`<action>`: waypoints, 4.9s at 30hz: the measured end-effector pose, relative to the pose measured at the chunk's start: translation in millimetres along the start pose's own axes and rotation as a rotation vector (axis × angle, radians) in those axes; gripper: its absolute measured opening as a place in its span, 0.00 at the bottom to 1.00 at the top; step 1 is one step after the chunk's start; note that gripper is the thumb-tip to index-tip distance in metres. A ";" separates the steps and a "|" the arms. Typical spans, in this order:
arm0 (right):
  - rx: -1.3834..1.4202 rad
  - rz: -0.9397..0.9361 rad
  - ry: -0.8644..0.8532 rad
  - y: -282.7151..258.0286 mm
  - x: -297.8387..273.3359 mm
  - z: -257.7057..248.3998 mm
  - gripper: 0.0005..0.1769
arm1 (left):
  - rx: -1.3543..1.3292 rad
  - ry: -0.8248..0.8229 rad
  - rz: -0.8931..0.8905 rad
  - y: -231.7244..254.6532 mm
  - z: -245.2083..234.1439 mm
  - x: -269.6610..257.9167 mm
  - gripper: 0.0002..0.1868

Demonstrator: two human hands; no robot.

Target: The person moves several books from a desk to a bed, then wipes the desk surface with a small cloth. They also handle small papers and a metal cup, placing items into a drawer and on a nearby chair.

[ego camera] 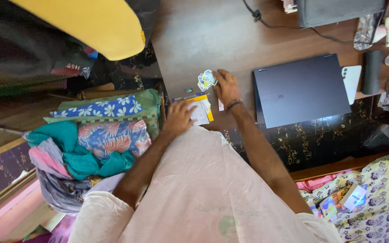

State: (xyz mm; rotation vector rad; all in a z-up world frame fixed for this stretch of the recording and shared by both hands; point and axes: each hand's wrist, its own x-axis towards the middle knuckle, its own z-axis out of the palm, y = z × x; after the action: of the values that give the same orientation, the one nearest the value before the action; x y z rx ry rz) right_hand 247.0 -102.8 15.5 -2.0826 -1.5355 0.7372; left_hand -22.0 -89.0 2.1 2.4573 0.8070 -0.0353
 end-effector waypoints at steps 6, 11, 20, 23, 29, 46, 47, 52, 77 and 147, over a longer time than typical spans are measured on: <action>0.087 0.146 0.105 23.8 -36.6 14.4 0.22 | -0.037 -0.023 -0.098 40.6 15.4 -33.5 0.41; 0.118 0.186 -0.013 42.2 -92.8 23.7 0.22 | -0.007 0.022 -0.149 32.2 28.4 -34.5 0.41; 0.114 -0.051 0.073 73.1 -145.9 34.9 0.31 | -0.015 0.089 -0.167 31.6 36.4 -34.2 0.43; 0.302 0.165 0.000 89.8 -194.6 39.5 0.32 | -0.095 0.232 -0.202 40.7 37.6 -46.9 0.46; 0.348 0.363 -0.175 125.9 -351.3 34.9 0.41 | -0.055 0.287 -0.174 79.2 64.7 -99.9 0.48; 0.918 1.366 0.466 159.6 -686.7 78.0 0.43 | -0.188 -0.252 0.102 202.1 145.3 -56.1 0.39; 0.934 1.340 0.489 161.9 -686.0 85.3 0.42 | -0.271 -0.390 0.132 203.4 150.1 -48.6 0.38; 0.931 0.846 0.506 172.8 -653.8 106.1 0.39 | -0.165 -0.885 0.122 214.5 163.5 -34.1 0.33; 0.913 1.071 0.169 193.5 -434.2 -95.1 0.27 | -0.462 -0.624 -0.019 188.6 73.7 82.5 0.19; 0.564 0.196 0.051 600.6 -169.5 -403.2 0.67 | -0.831 -0.065 -0.550 568.3 202.6 356.5 0.31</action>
State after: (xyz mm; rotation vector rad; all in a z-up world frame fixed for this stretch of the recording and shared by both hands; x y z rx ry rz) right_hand 901.7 -450.4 -34.2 -1.8099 -0.9530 1.0373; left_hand 614.3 -379.8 42.8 1.4154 1.1568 0.0171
